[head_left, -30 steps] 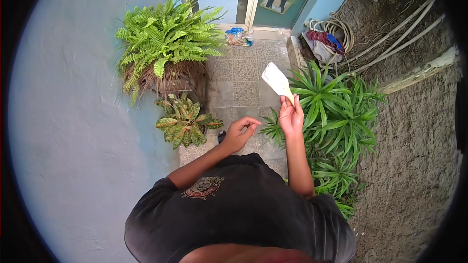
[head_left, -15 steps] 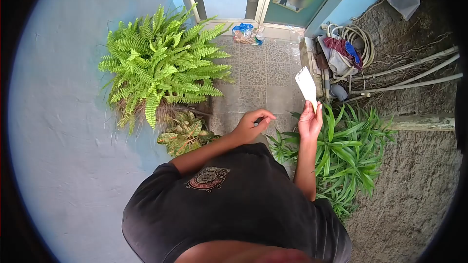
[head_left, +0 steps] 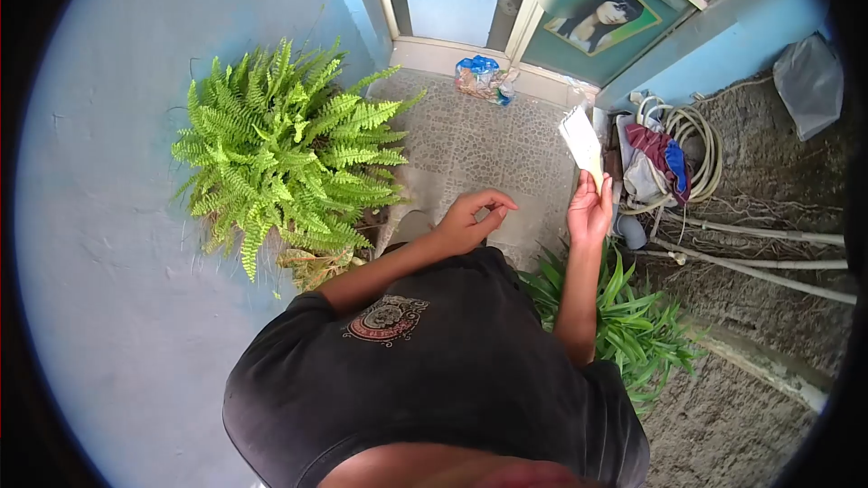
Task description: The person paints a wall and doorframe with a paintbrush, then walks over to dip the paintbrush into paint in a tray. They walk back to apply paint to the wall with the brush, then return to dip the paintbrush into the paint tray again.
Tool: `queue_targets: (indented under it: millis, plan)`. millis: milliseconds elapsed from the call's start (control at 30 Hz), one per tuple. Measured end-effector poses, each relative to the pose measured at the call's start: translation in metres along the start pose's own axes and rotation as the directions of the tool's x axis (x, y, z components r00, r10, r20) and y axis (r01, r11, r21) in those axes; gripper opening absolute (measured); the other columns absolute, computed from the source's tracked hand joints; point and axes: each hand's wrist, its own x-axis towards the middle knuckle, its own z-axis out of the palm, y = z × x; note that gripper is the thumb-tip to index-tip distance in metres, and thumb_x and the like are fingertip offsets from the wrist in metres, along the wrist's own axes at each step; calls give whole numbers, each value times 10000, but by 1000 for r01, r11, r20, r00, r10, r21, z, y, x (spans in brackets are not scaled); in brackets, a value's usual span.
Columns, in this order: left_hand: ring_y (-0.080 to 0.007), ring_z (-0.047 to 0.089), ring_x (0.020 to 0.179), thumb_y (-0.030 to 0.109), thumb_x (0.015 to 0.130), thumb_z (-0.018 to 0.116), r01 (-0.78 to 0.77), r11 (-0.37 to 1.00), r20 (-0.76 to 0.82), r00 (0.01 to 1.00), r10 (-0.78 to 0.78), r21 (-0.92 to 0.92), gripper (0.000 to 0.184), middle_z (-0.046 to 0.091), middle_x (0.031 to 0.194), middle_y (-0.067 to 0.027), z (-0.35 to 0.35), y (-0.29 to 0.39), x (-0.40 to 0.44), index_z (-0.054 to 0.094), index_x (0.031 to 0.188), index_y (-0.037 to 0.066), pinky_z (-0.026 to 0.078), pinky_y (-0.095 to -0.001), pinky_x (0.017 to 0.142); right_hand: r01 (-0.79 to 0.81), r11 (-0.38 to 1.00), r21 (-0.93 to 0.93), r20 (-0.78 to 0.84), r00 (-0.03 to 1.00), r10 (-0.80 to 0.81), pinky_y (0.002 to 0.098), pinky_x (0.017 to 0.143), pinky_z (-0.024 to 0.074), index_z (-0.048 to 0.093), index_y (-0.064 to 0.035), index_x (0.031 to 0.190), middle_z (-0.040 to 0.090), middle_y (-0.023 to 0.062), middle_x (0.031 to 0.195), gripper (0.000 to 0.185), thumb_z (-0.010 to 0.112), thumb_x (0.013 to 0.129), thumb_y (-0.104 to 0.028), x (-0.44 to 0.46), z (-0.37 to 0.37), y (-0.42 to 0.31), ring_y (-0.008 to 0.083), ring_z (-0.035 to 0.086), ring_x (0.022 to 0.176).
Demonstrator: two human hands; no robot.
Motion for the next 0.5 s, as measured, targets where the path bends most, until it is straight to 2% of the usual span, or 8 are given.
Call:
queue_targets:
  millis: [33, 100, 167, 267, 300, 367, 500]
  plan:
    - [-73, 516, 695, 65, 964, 521, 19, 1000, -52, 998, -19, -2, 145, 577, 830, -20, -6, 2, 7, 613, 1060, 7, 431, -244, 644, 14, 1000, -21, -46, 999, -15, 334, 935, 538, 601, -7, 1075, 624, 191, 1172, 195, 524, 981, -159, 15, 4, 4, 274, 620, 1075]
    - [-71, 511, 696, 67, 964, 525, 36, 999, -127, 991, -36, -2, 143, 573, 815, -14, -23, -4, 21, 613, 1059, 7, 429, -242, 644, 1, 1000, -31, -37, 999, -2, 328, 932, 539, 601, -10, 1072, 626, 191, 1167, 193, 523, 982, -161, 45, 7, 16, 271, 621, 1073]
    - [-67, 522, 719, 69, 947, 540, 64, 993, -236, 968, -86, -97, 148, 598, 823, -13, -45, -17, 36, 633, 1052, 21, 439, -242, 679, -8, 1000, -15, -76, 997, 7, 312, 892, 558, 601, -22, 1075, 625, 188, 1166, 190, 530, 980, -170, 74, 12, 31, 267, 625, 1063]
    - [-66, 529, 726, 73, 949, 540, 60, 992, -266, 960, -87, -108, 149, 602, 826, -12, -74, -19, 64, 632, 1054, 22, 444, -246, 679, -73, 997, -18, -14, 997, 73, 308, 872, 568, 594, -29, 1079, 619, 185, 1174, 190, 538, 977, -179, 110, 22, 51, 271, 625, 1059]
    - [-64, 528, 727, 74, 950, 539, 52, 997, -252, 966, -63, -50, 150, 602, 832, -15, -85, -13, 74, 630, 1056, 20, 446, -243, 673, -81, 996, -26, -4, 997, 81, 308, 872, 568, 594, -29, 1079, 619, 185, 1174, 190, 538, 977, -179, 123, 26, 57, 271, 625, 1059]
    - [-64, 528, 725, 74, 950, 539, 10, 1000, -262, 965, -17, -27, 149, 603, 834, -15, -107, -10, 98, 629, 1054, 17, 446, -241, 673, -84, 996, -3, -43, 995, 84, 303, 853, 576, 593, -30, 1071, 619, 184, 1171, 191, 542, 976, -187, 147, 34, 70, 272, 627, 1054]
    - [-69, 508, 698, 66, 963, 533, -47, 998, -247, 968, 36, -39, 148, 575, 804, -6, -148, -14, 136, 614, 1076, 18, 423, -224, 642, -78, 997, -18, 10, 997, 78, 312, 878, 568, 588, -25, 1059, 621, 187, 1162, 183, 538, 977, -180, 194, 53, 85, 268, 627, 1057]
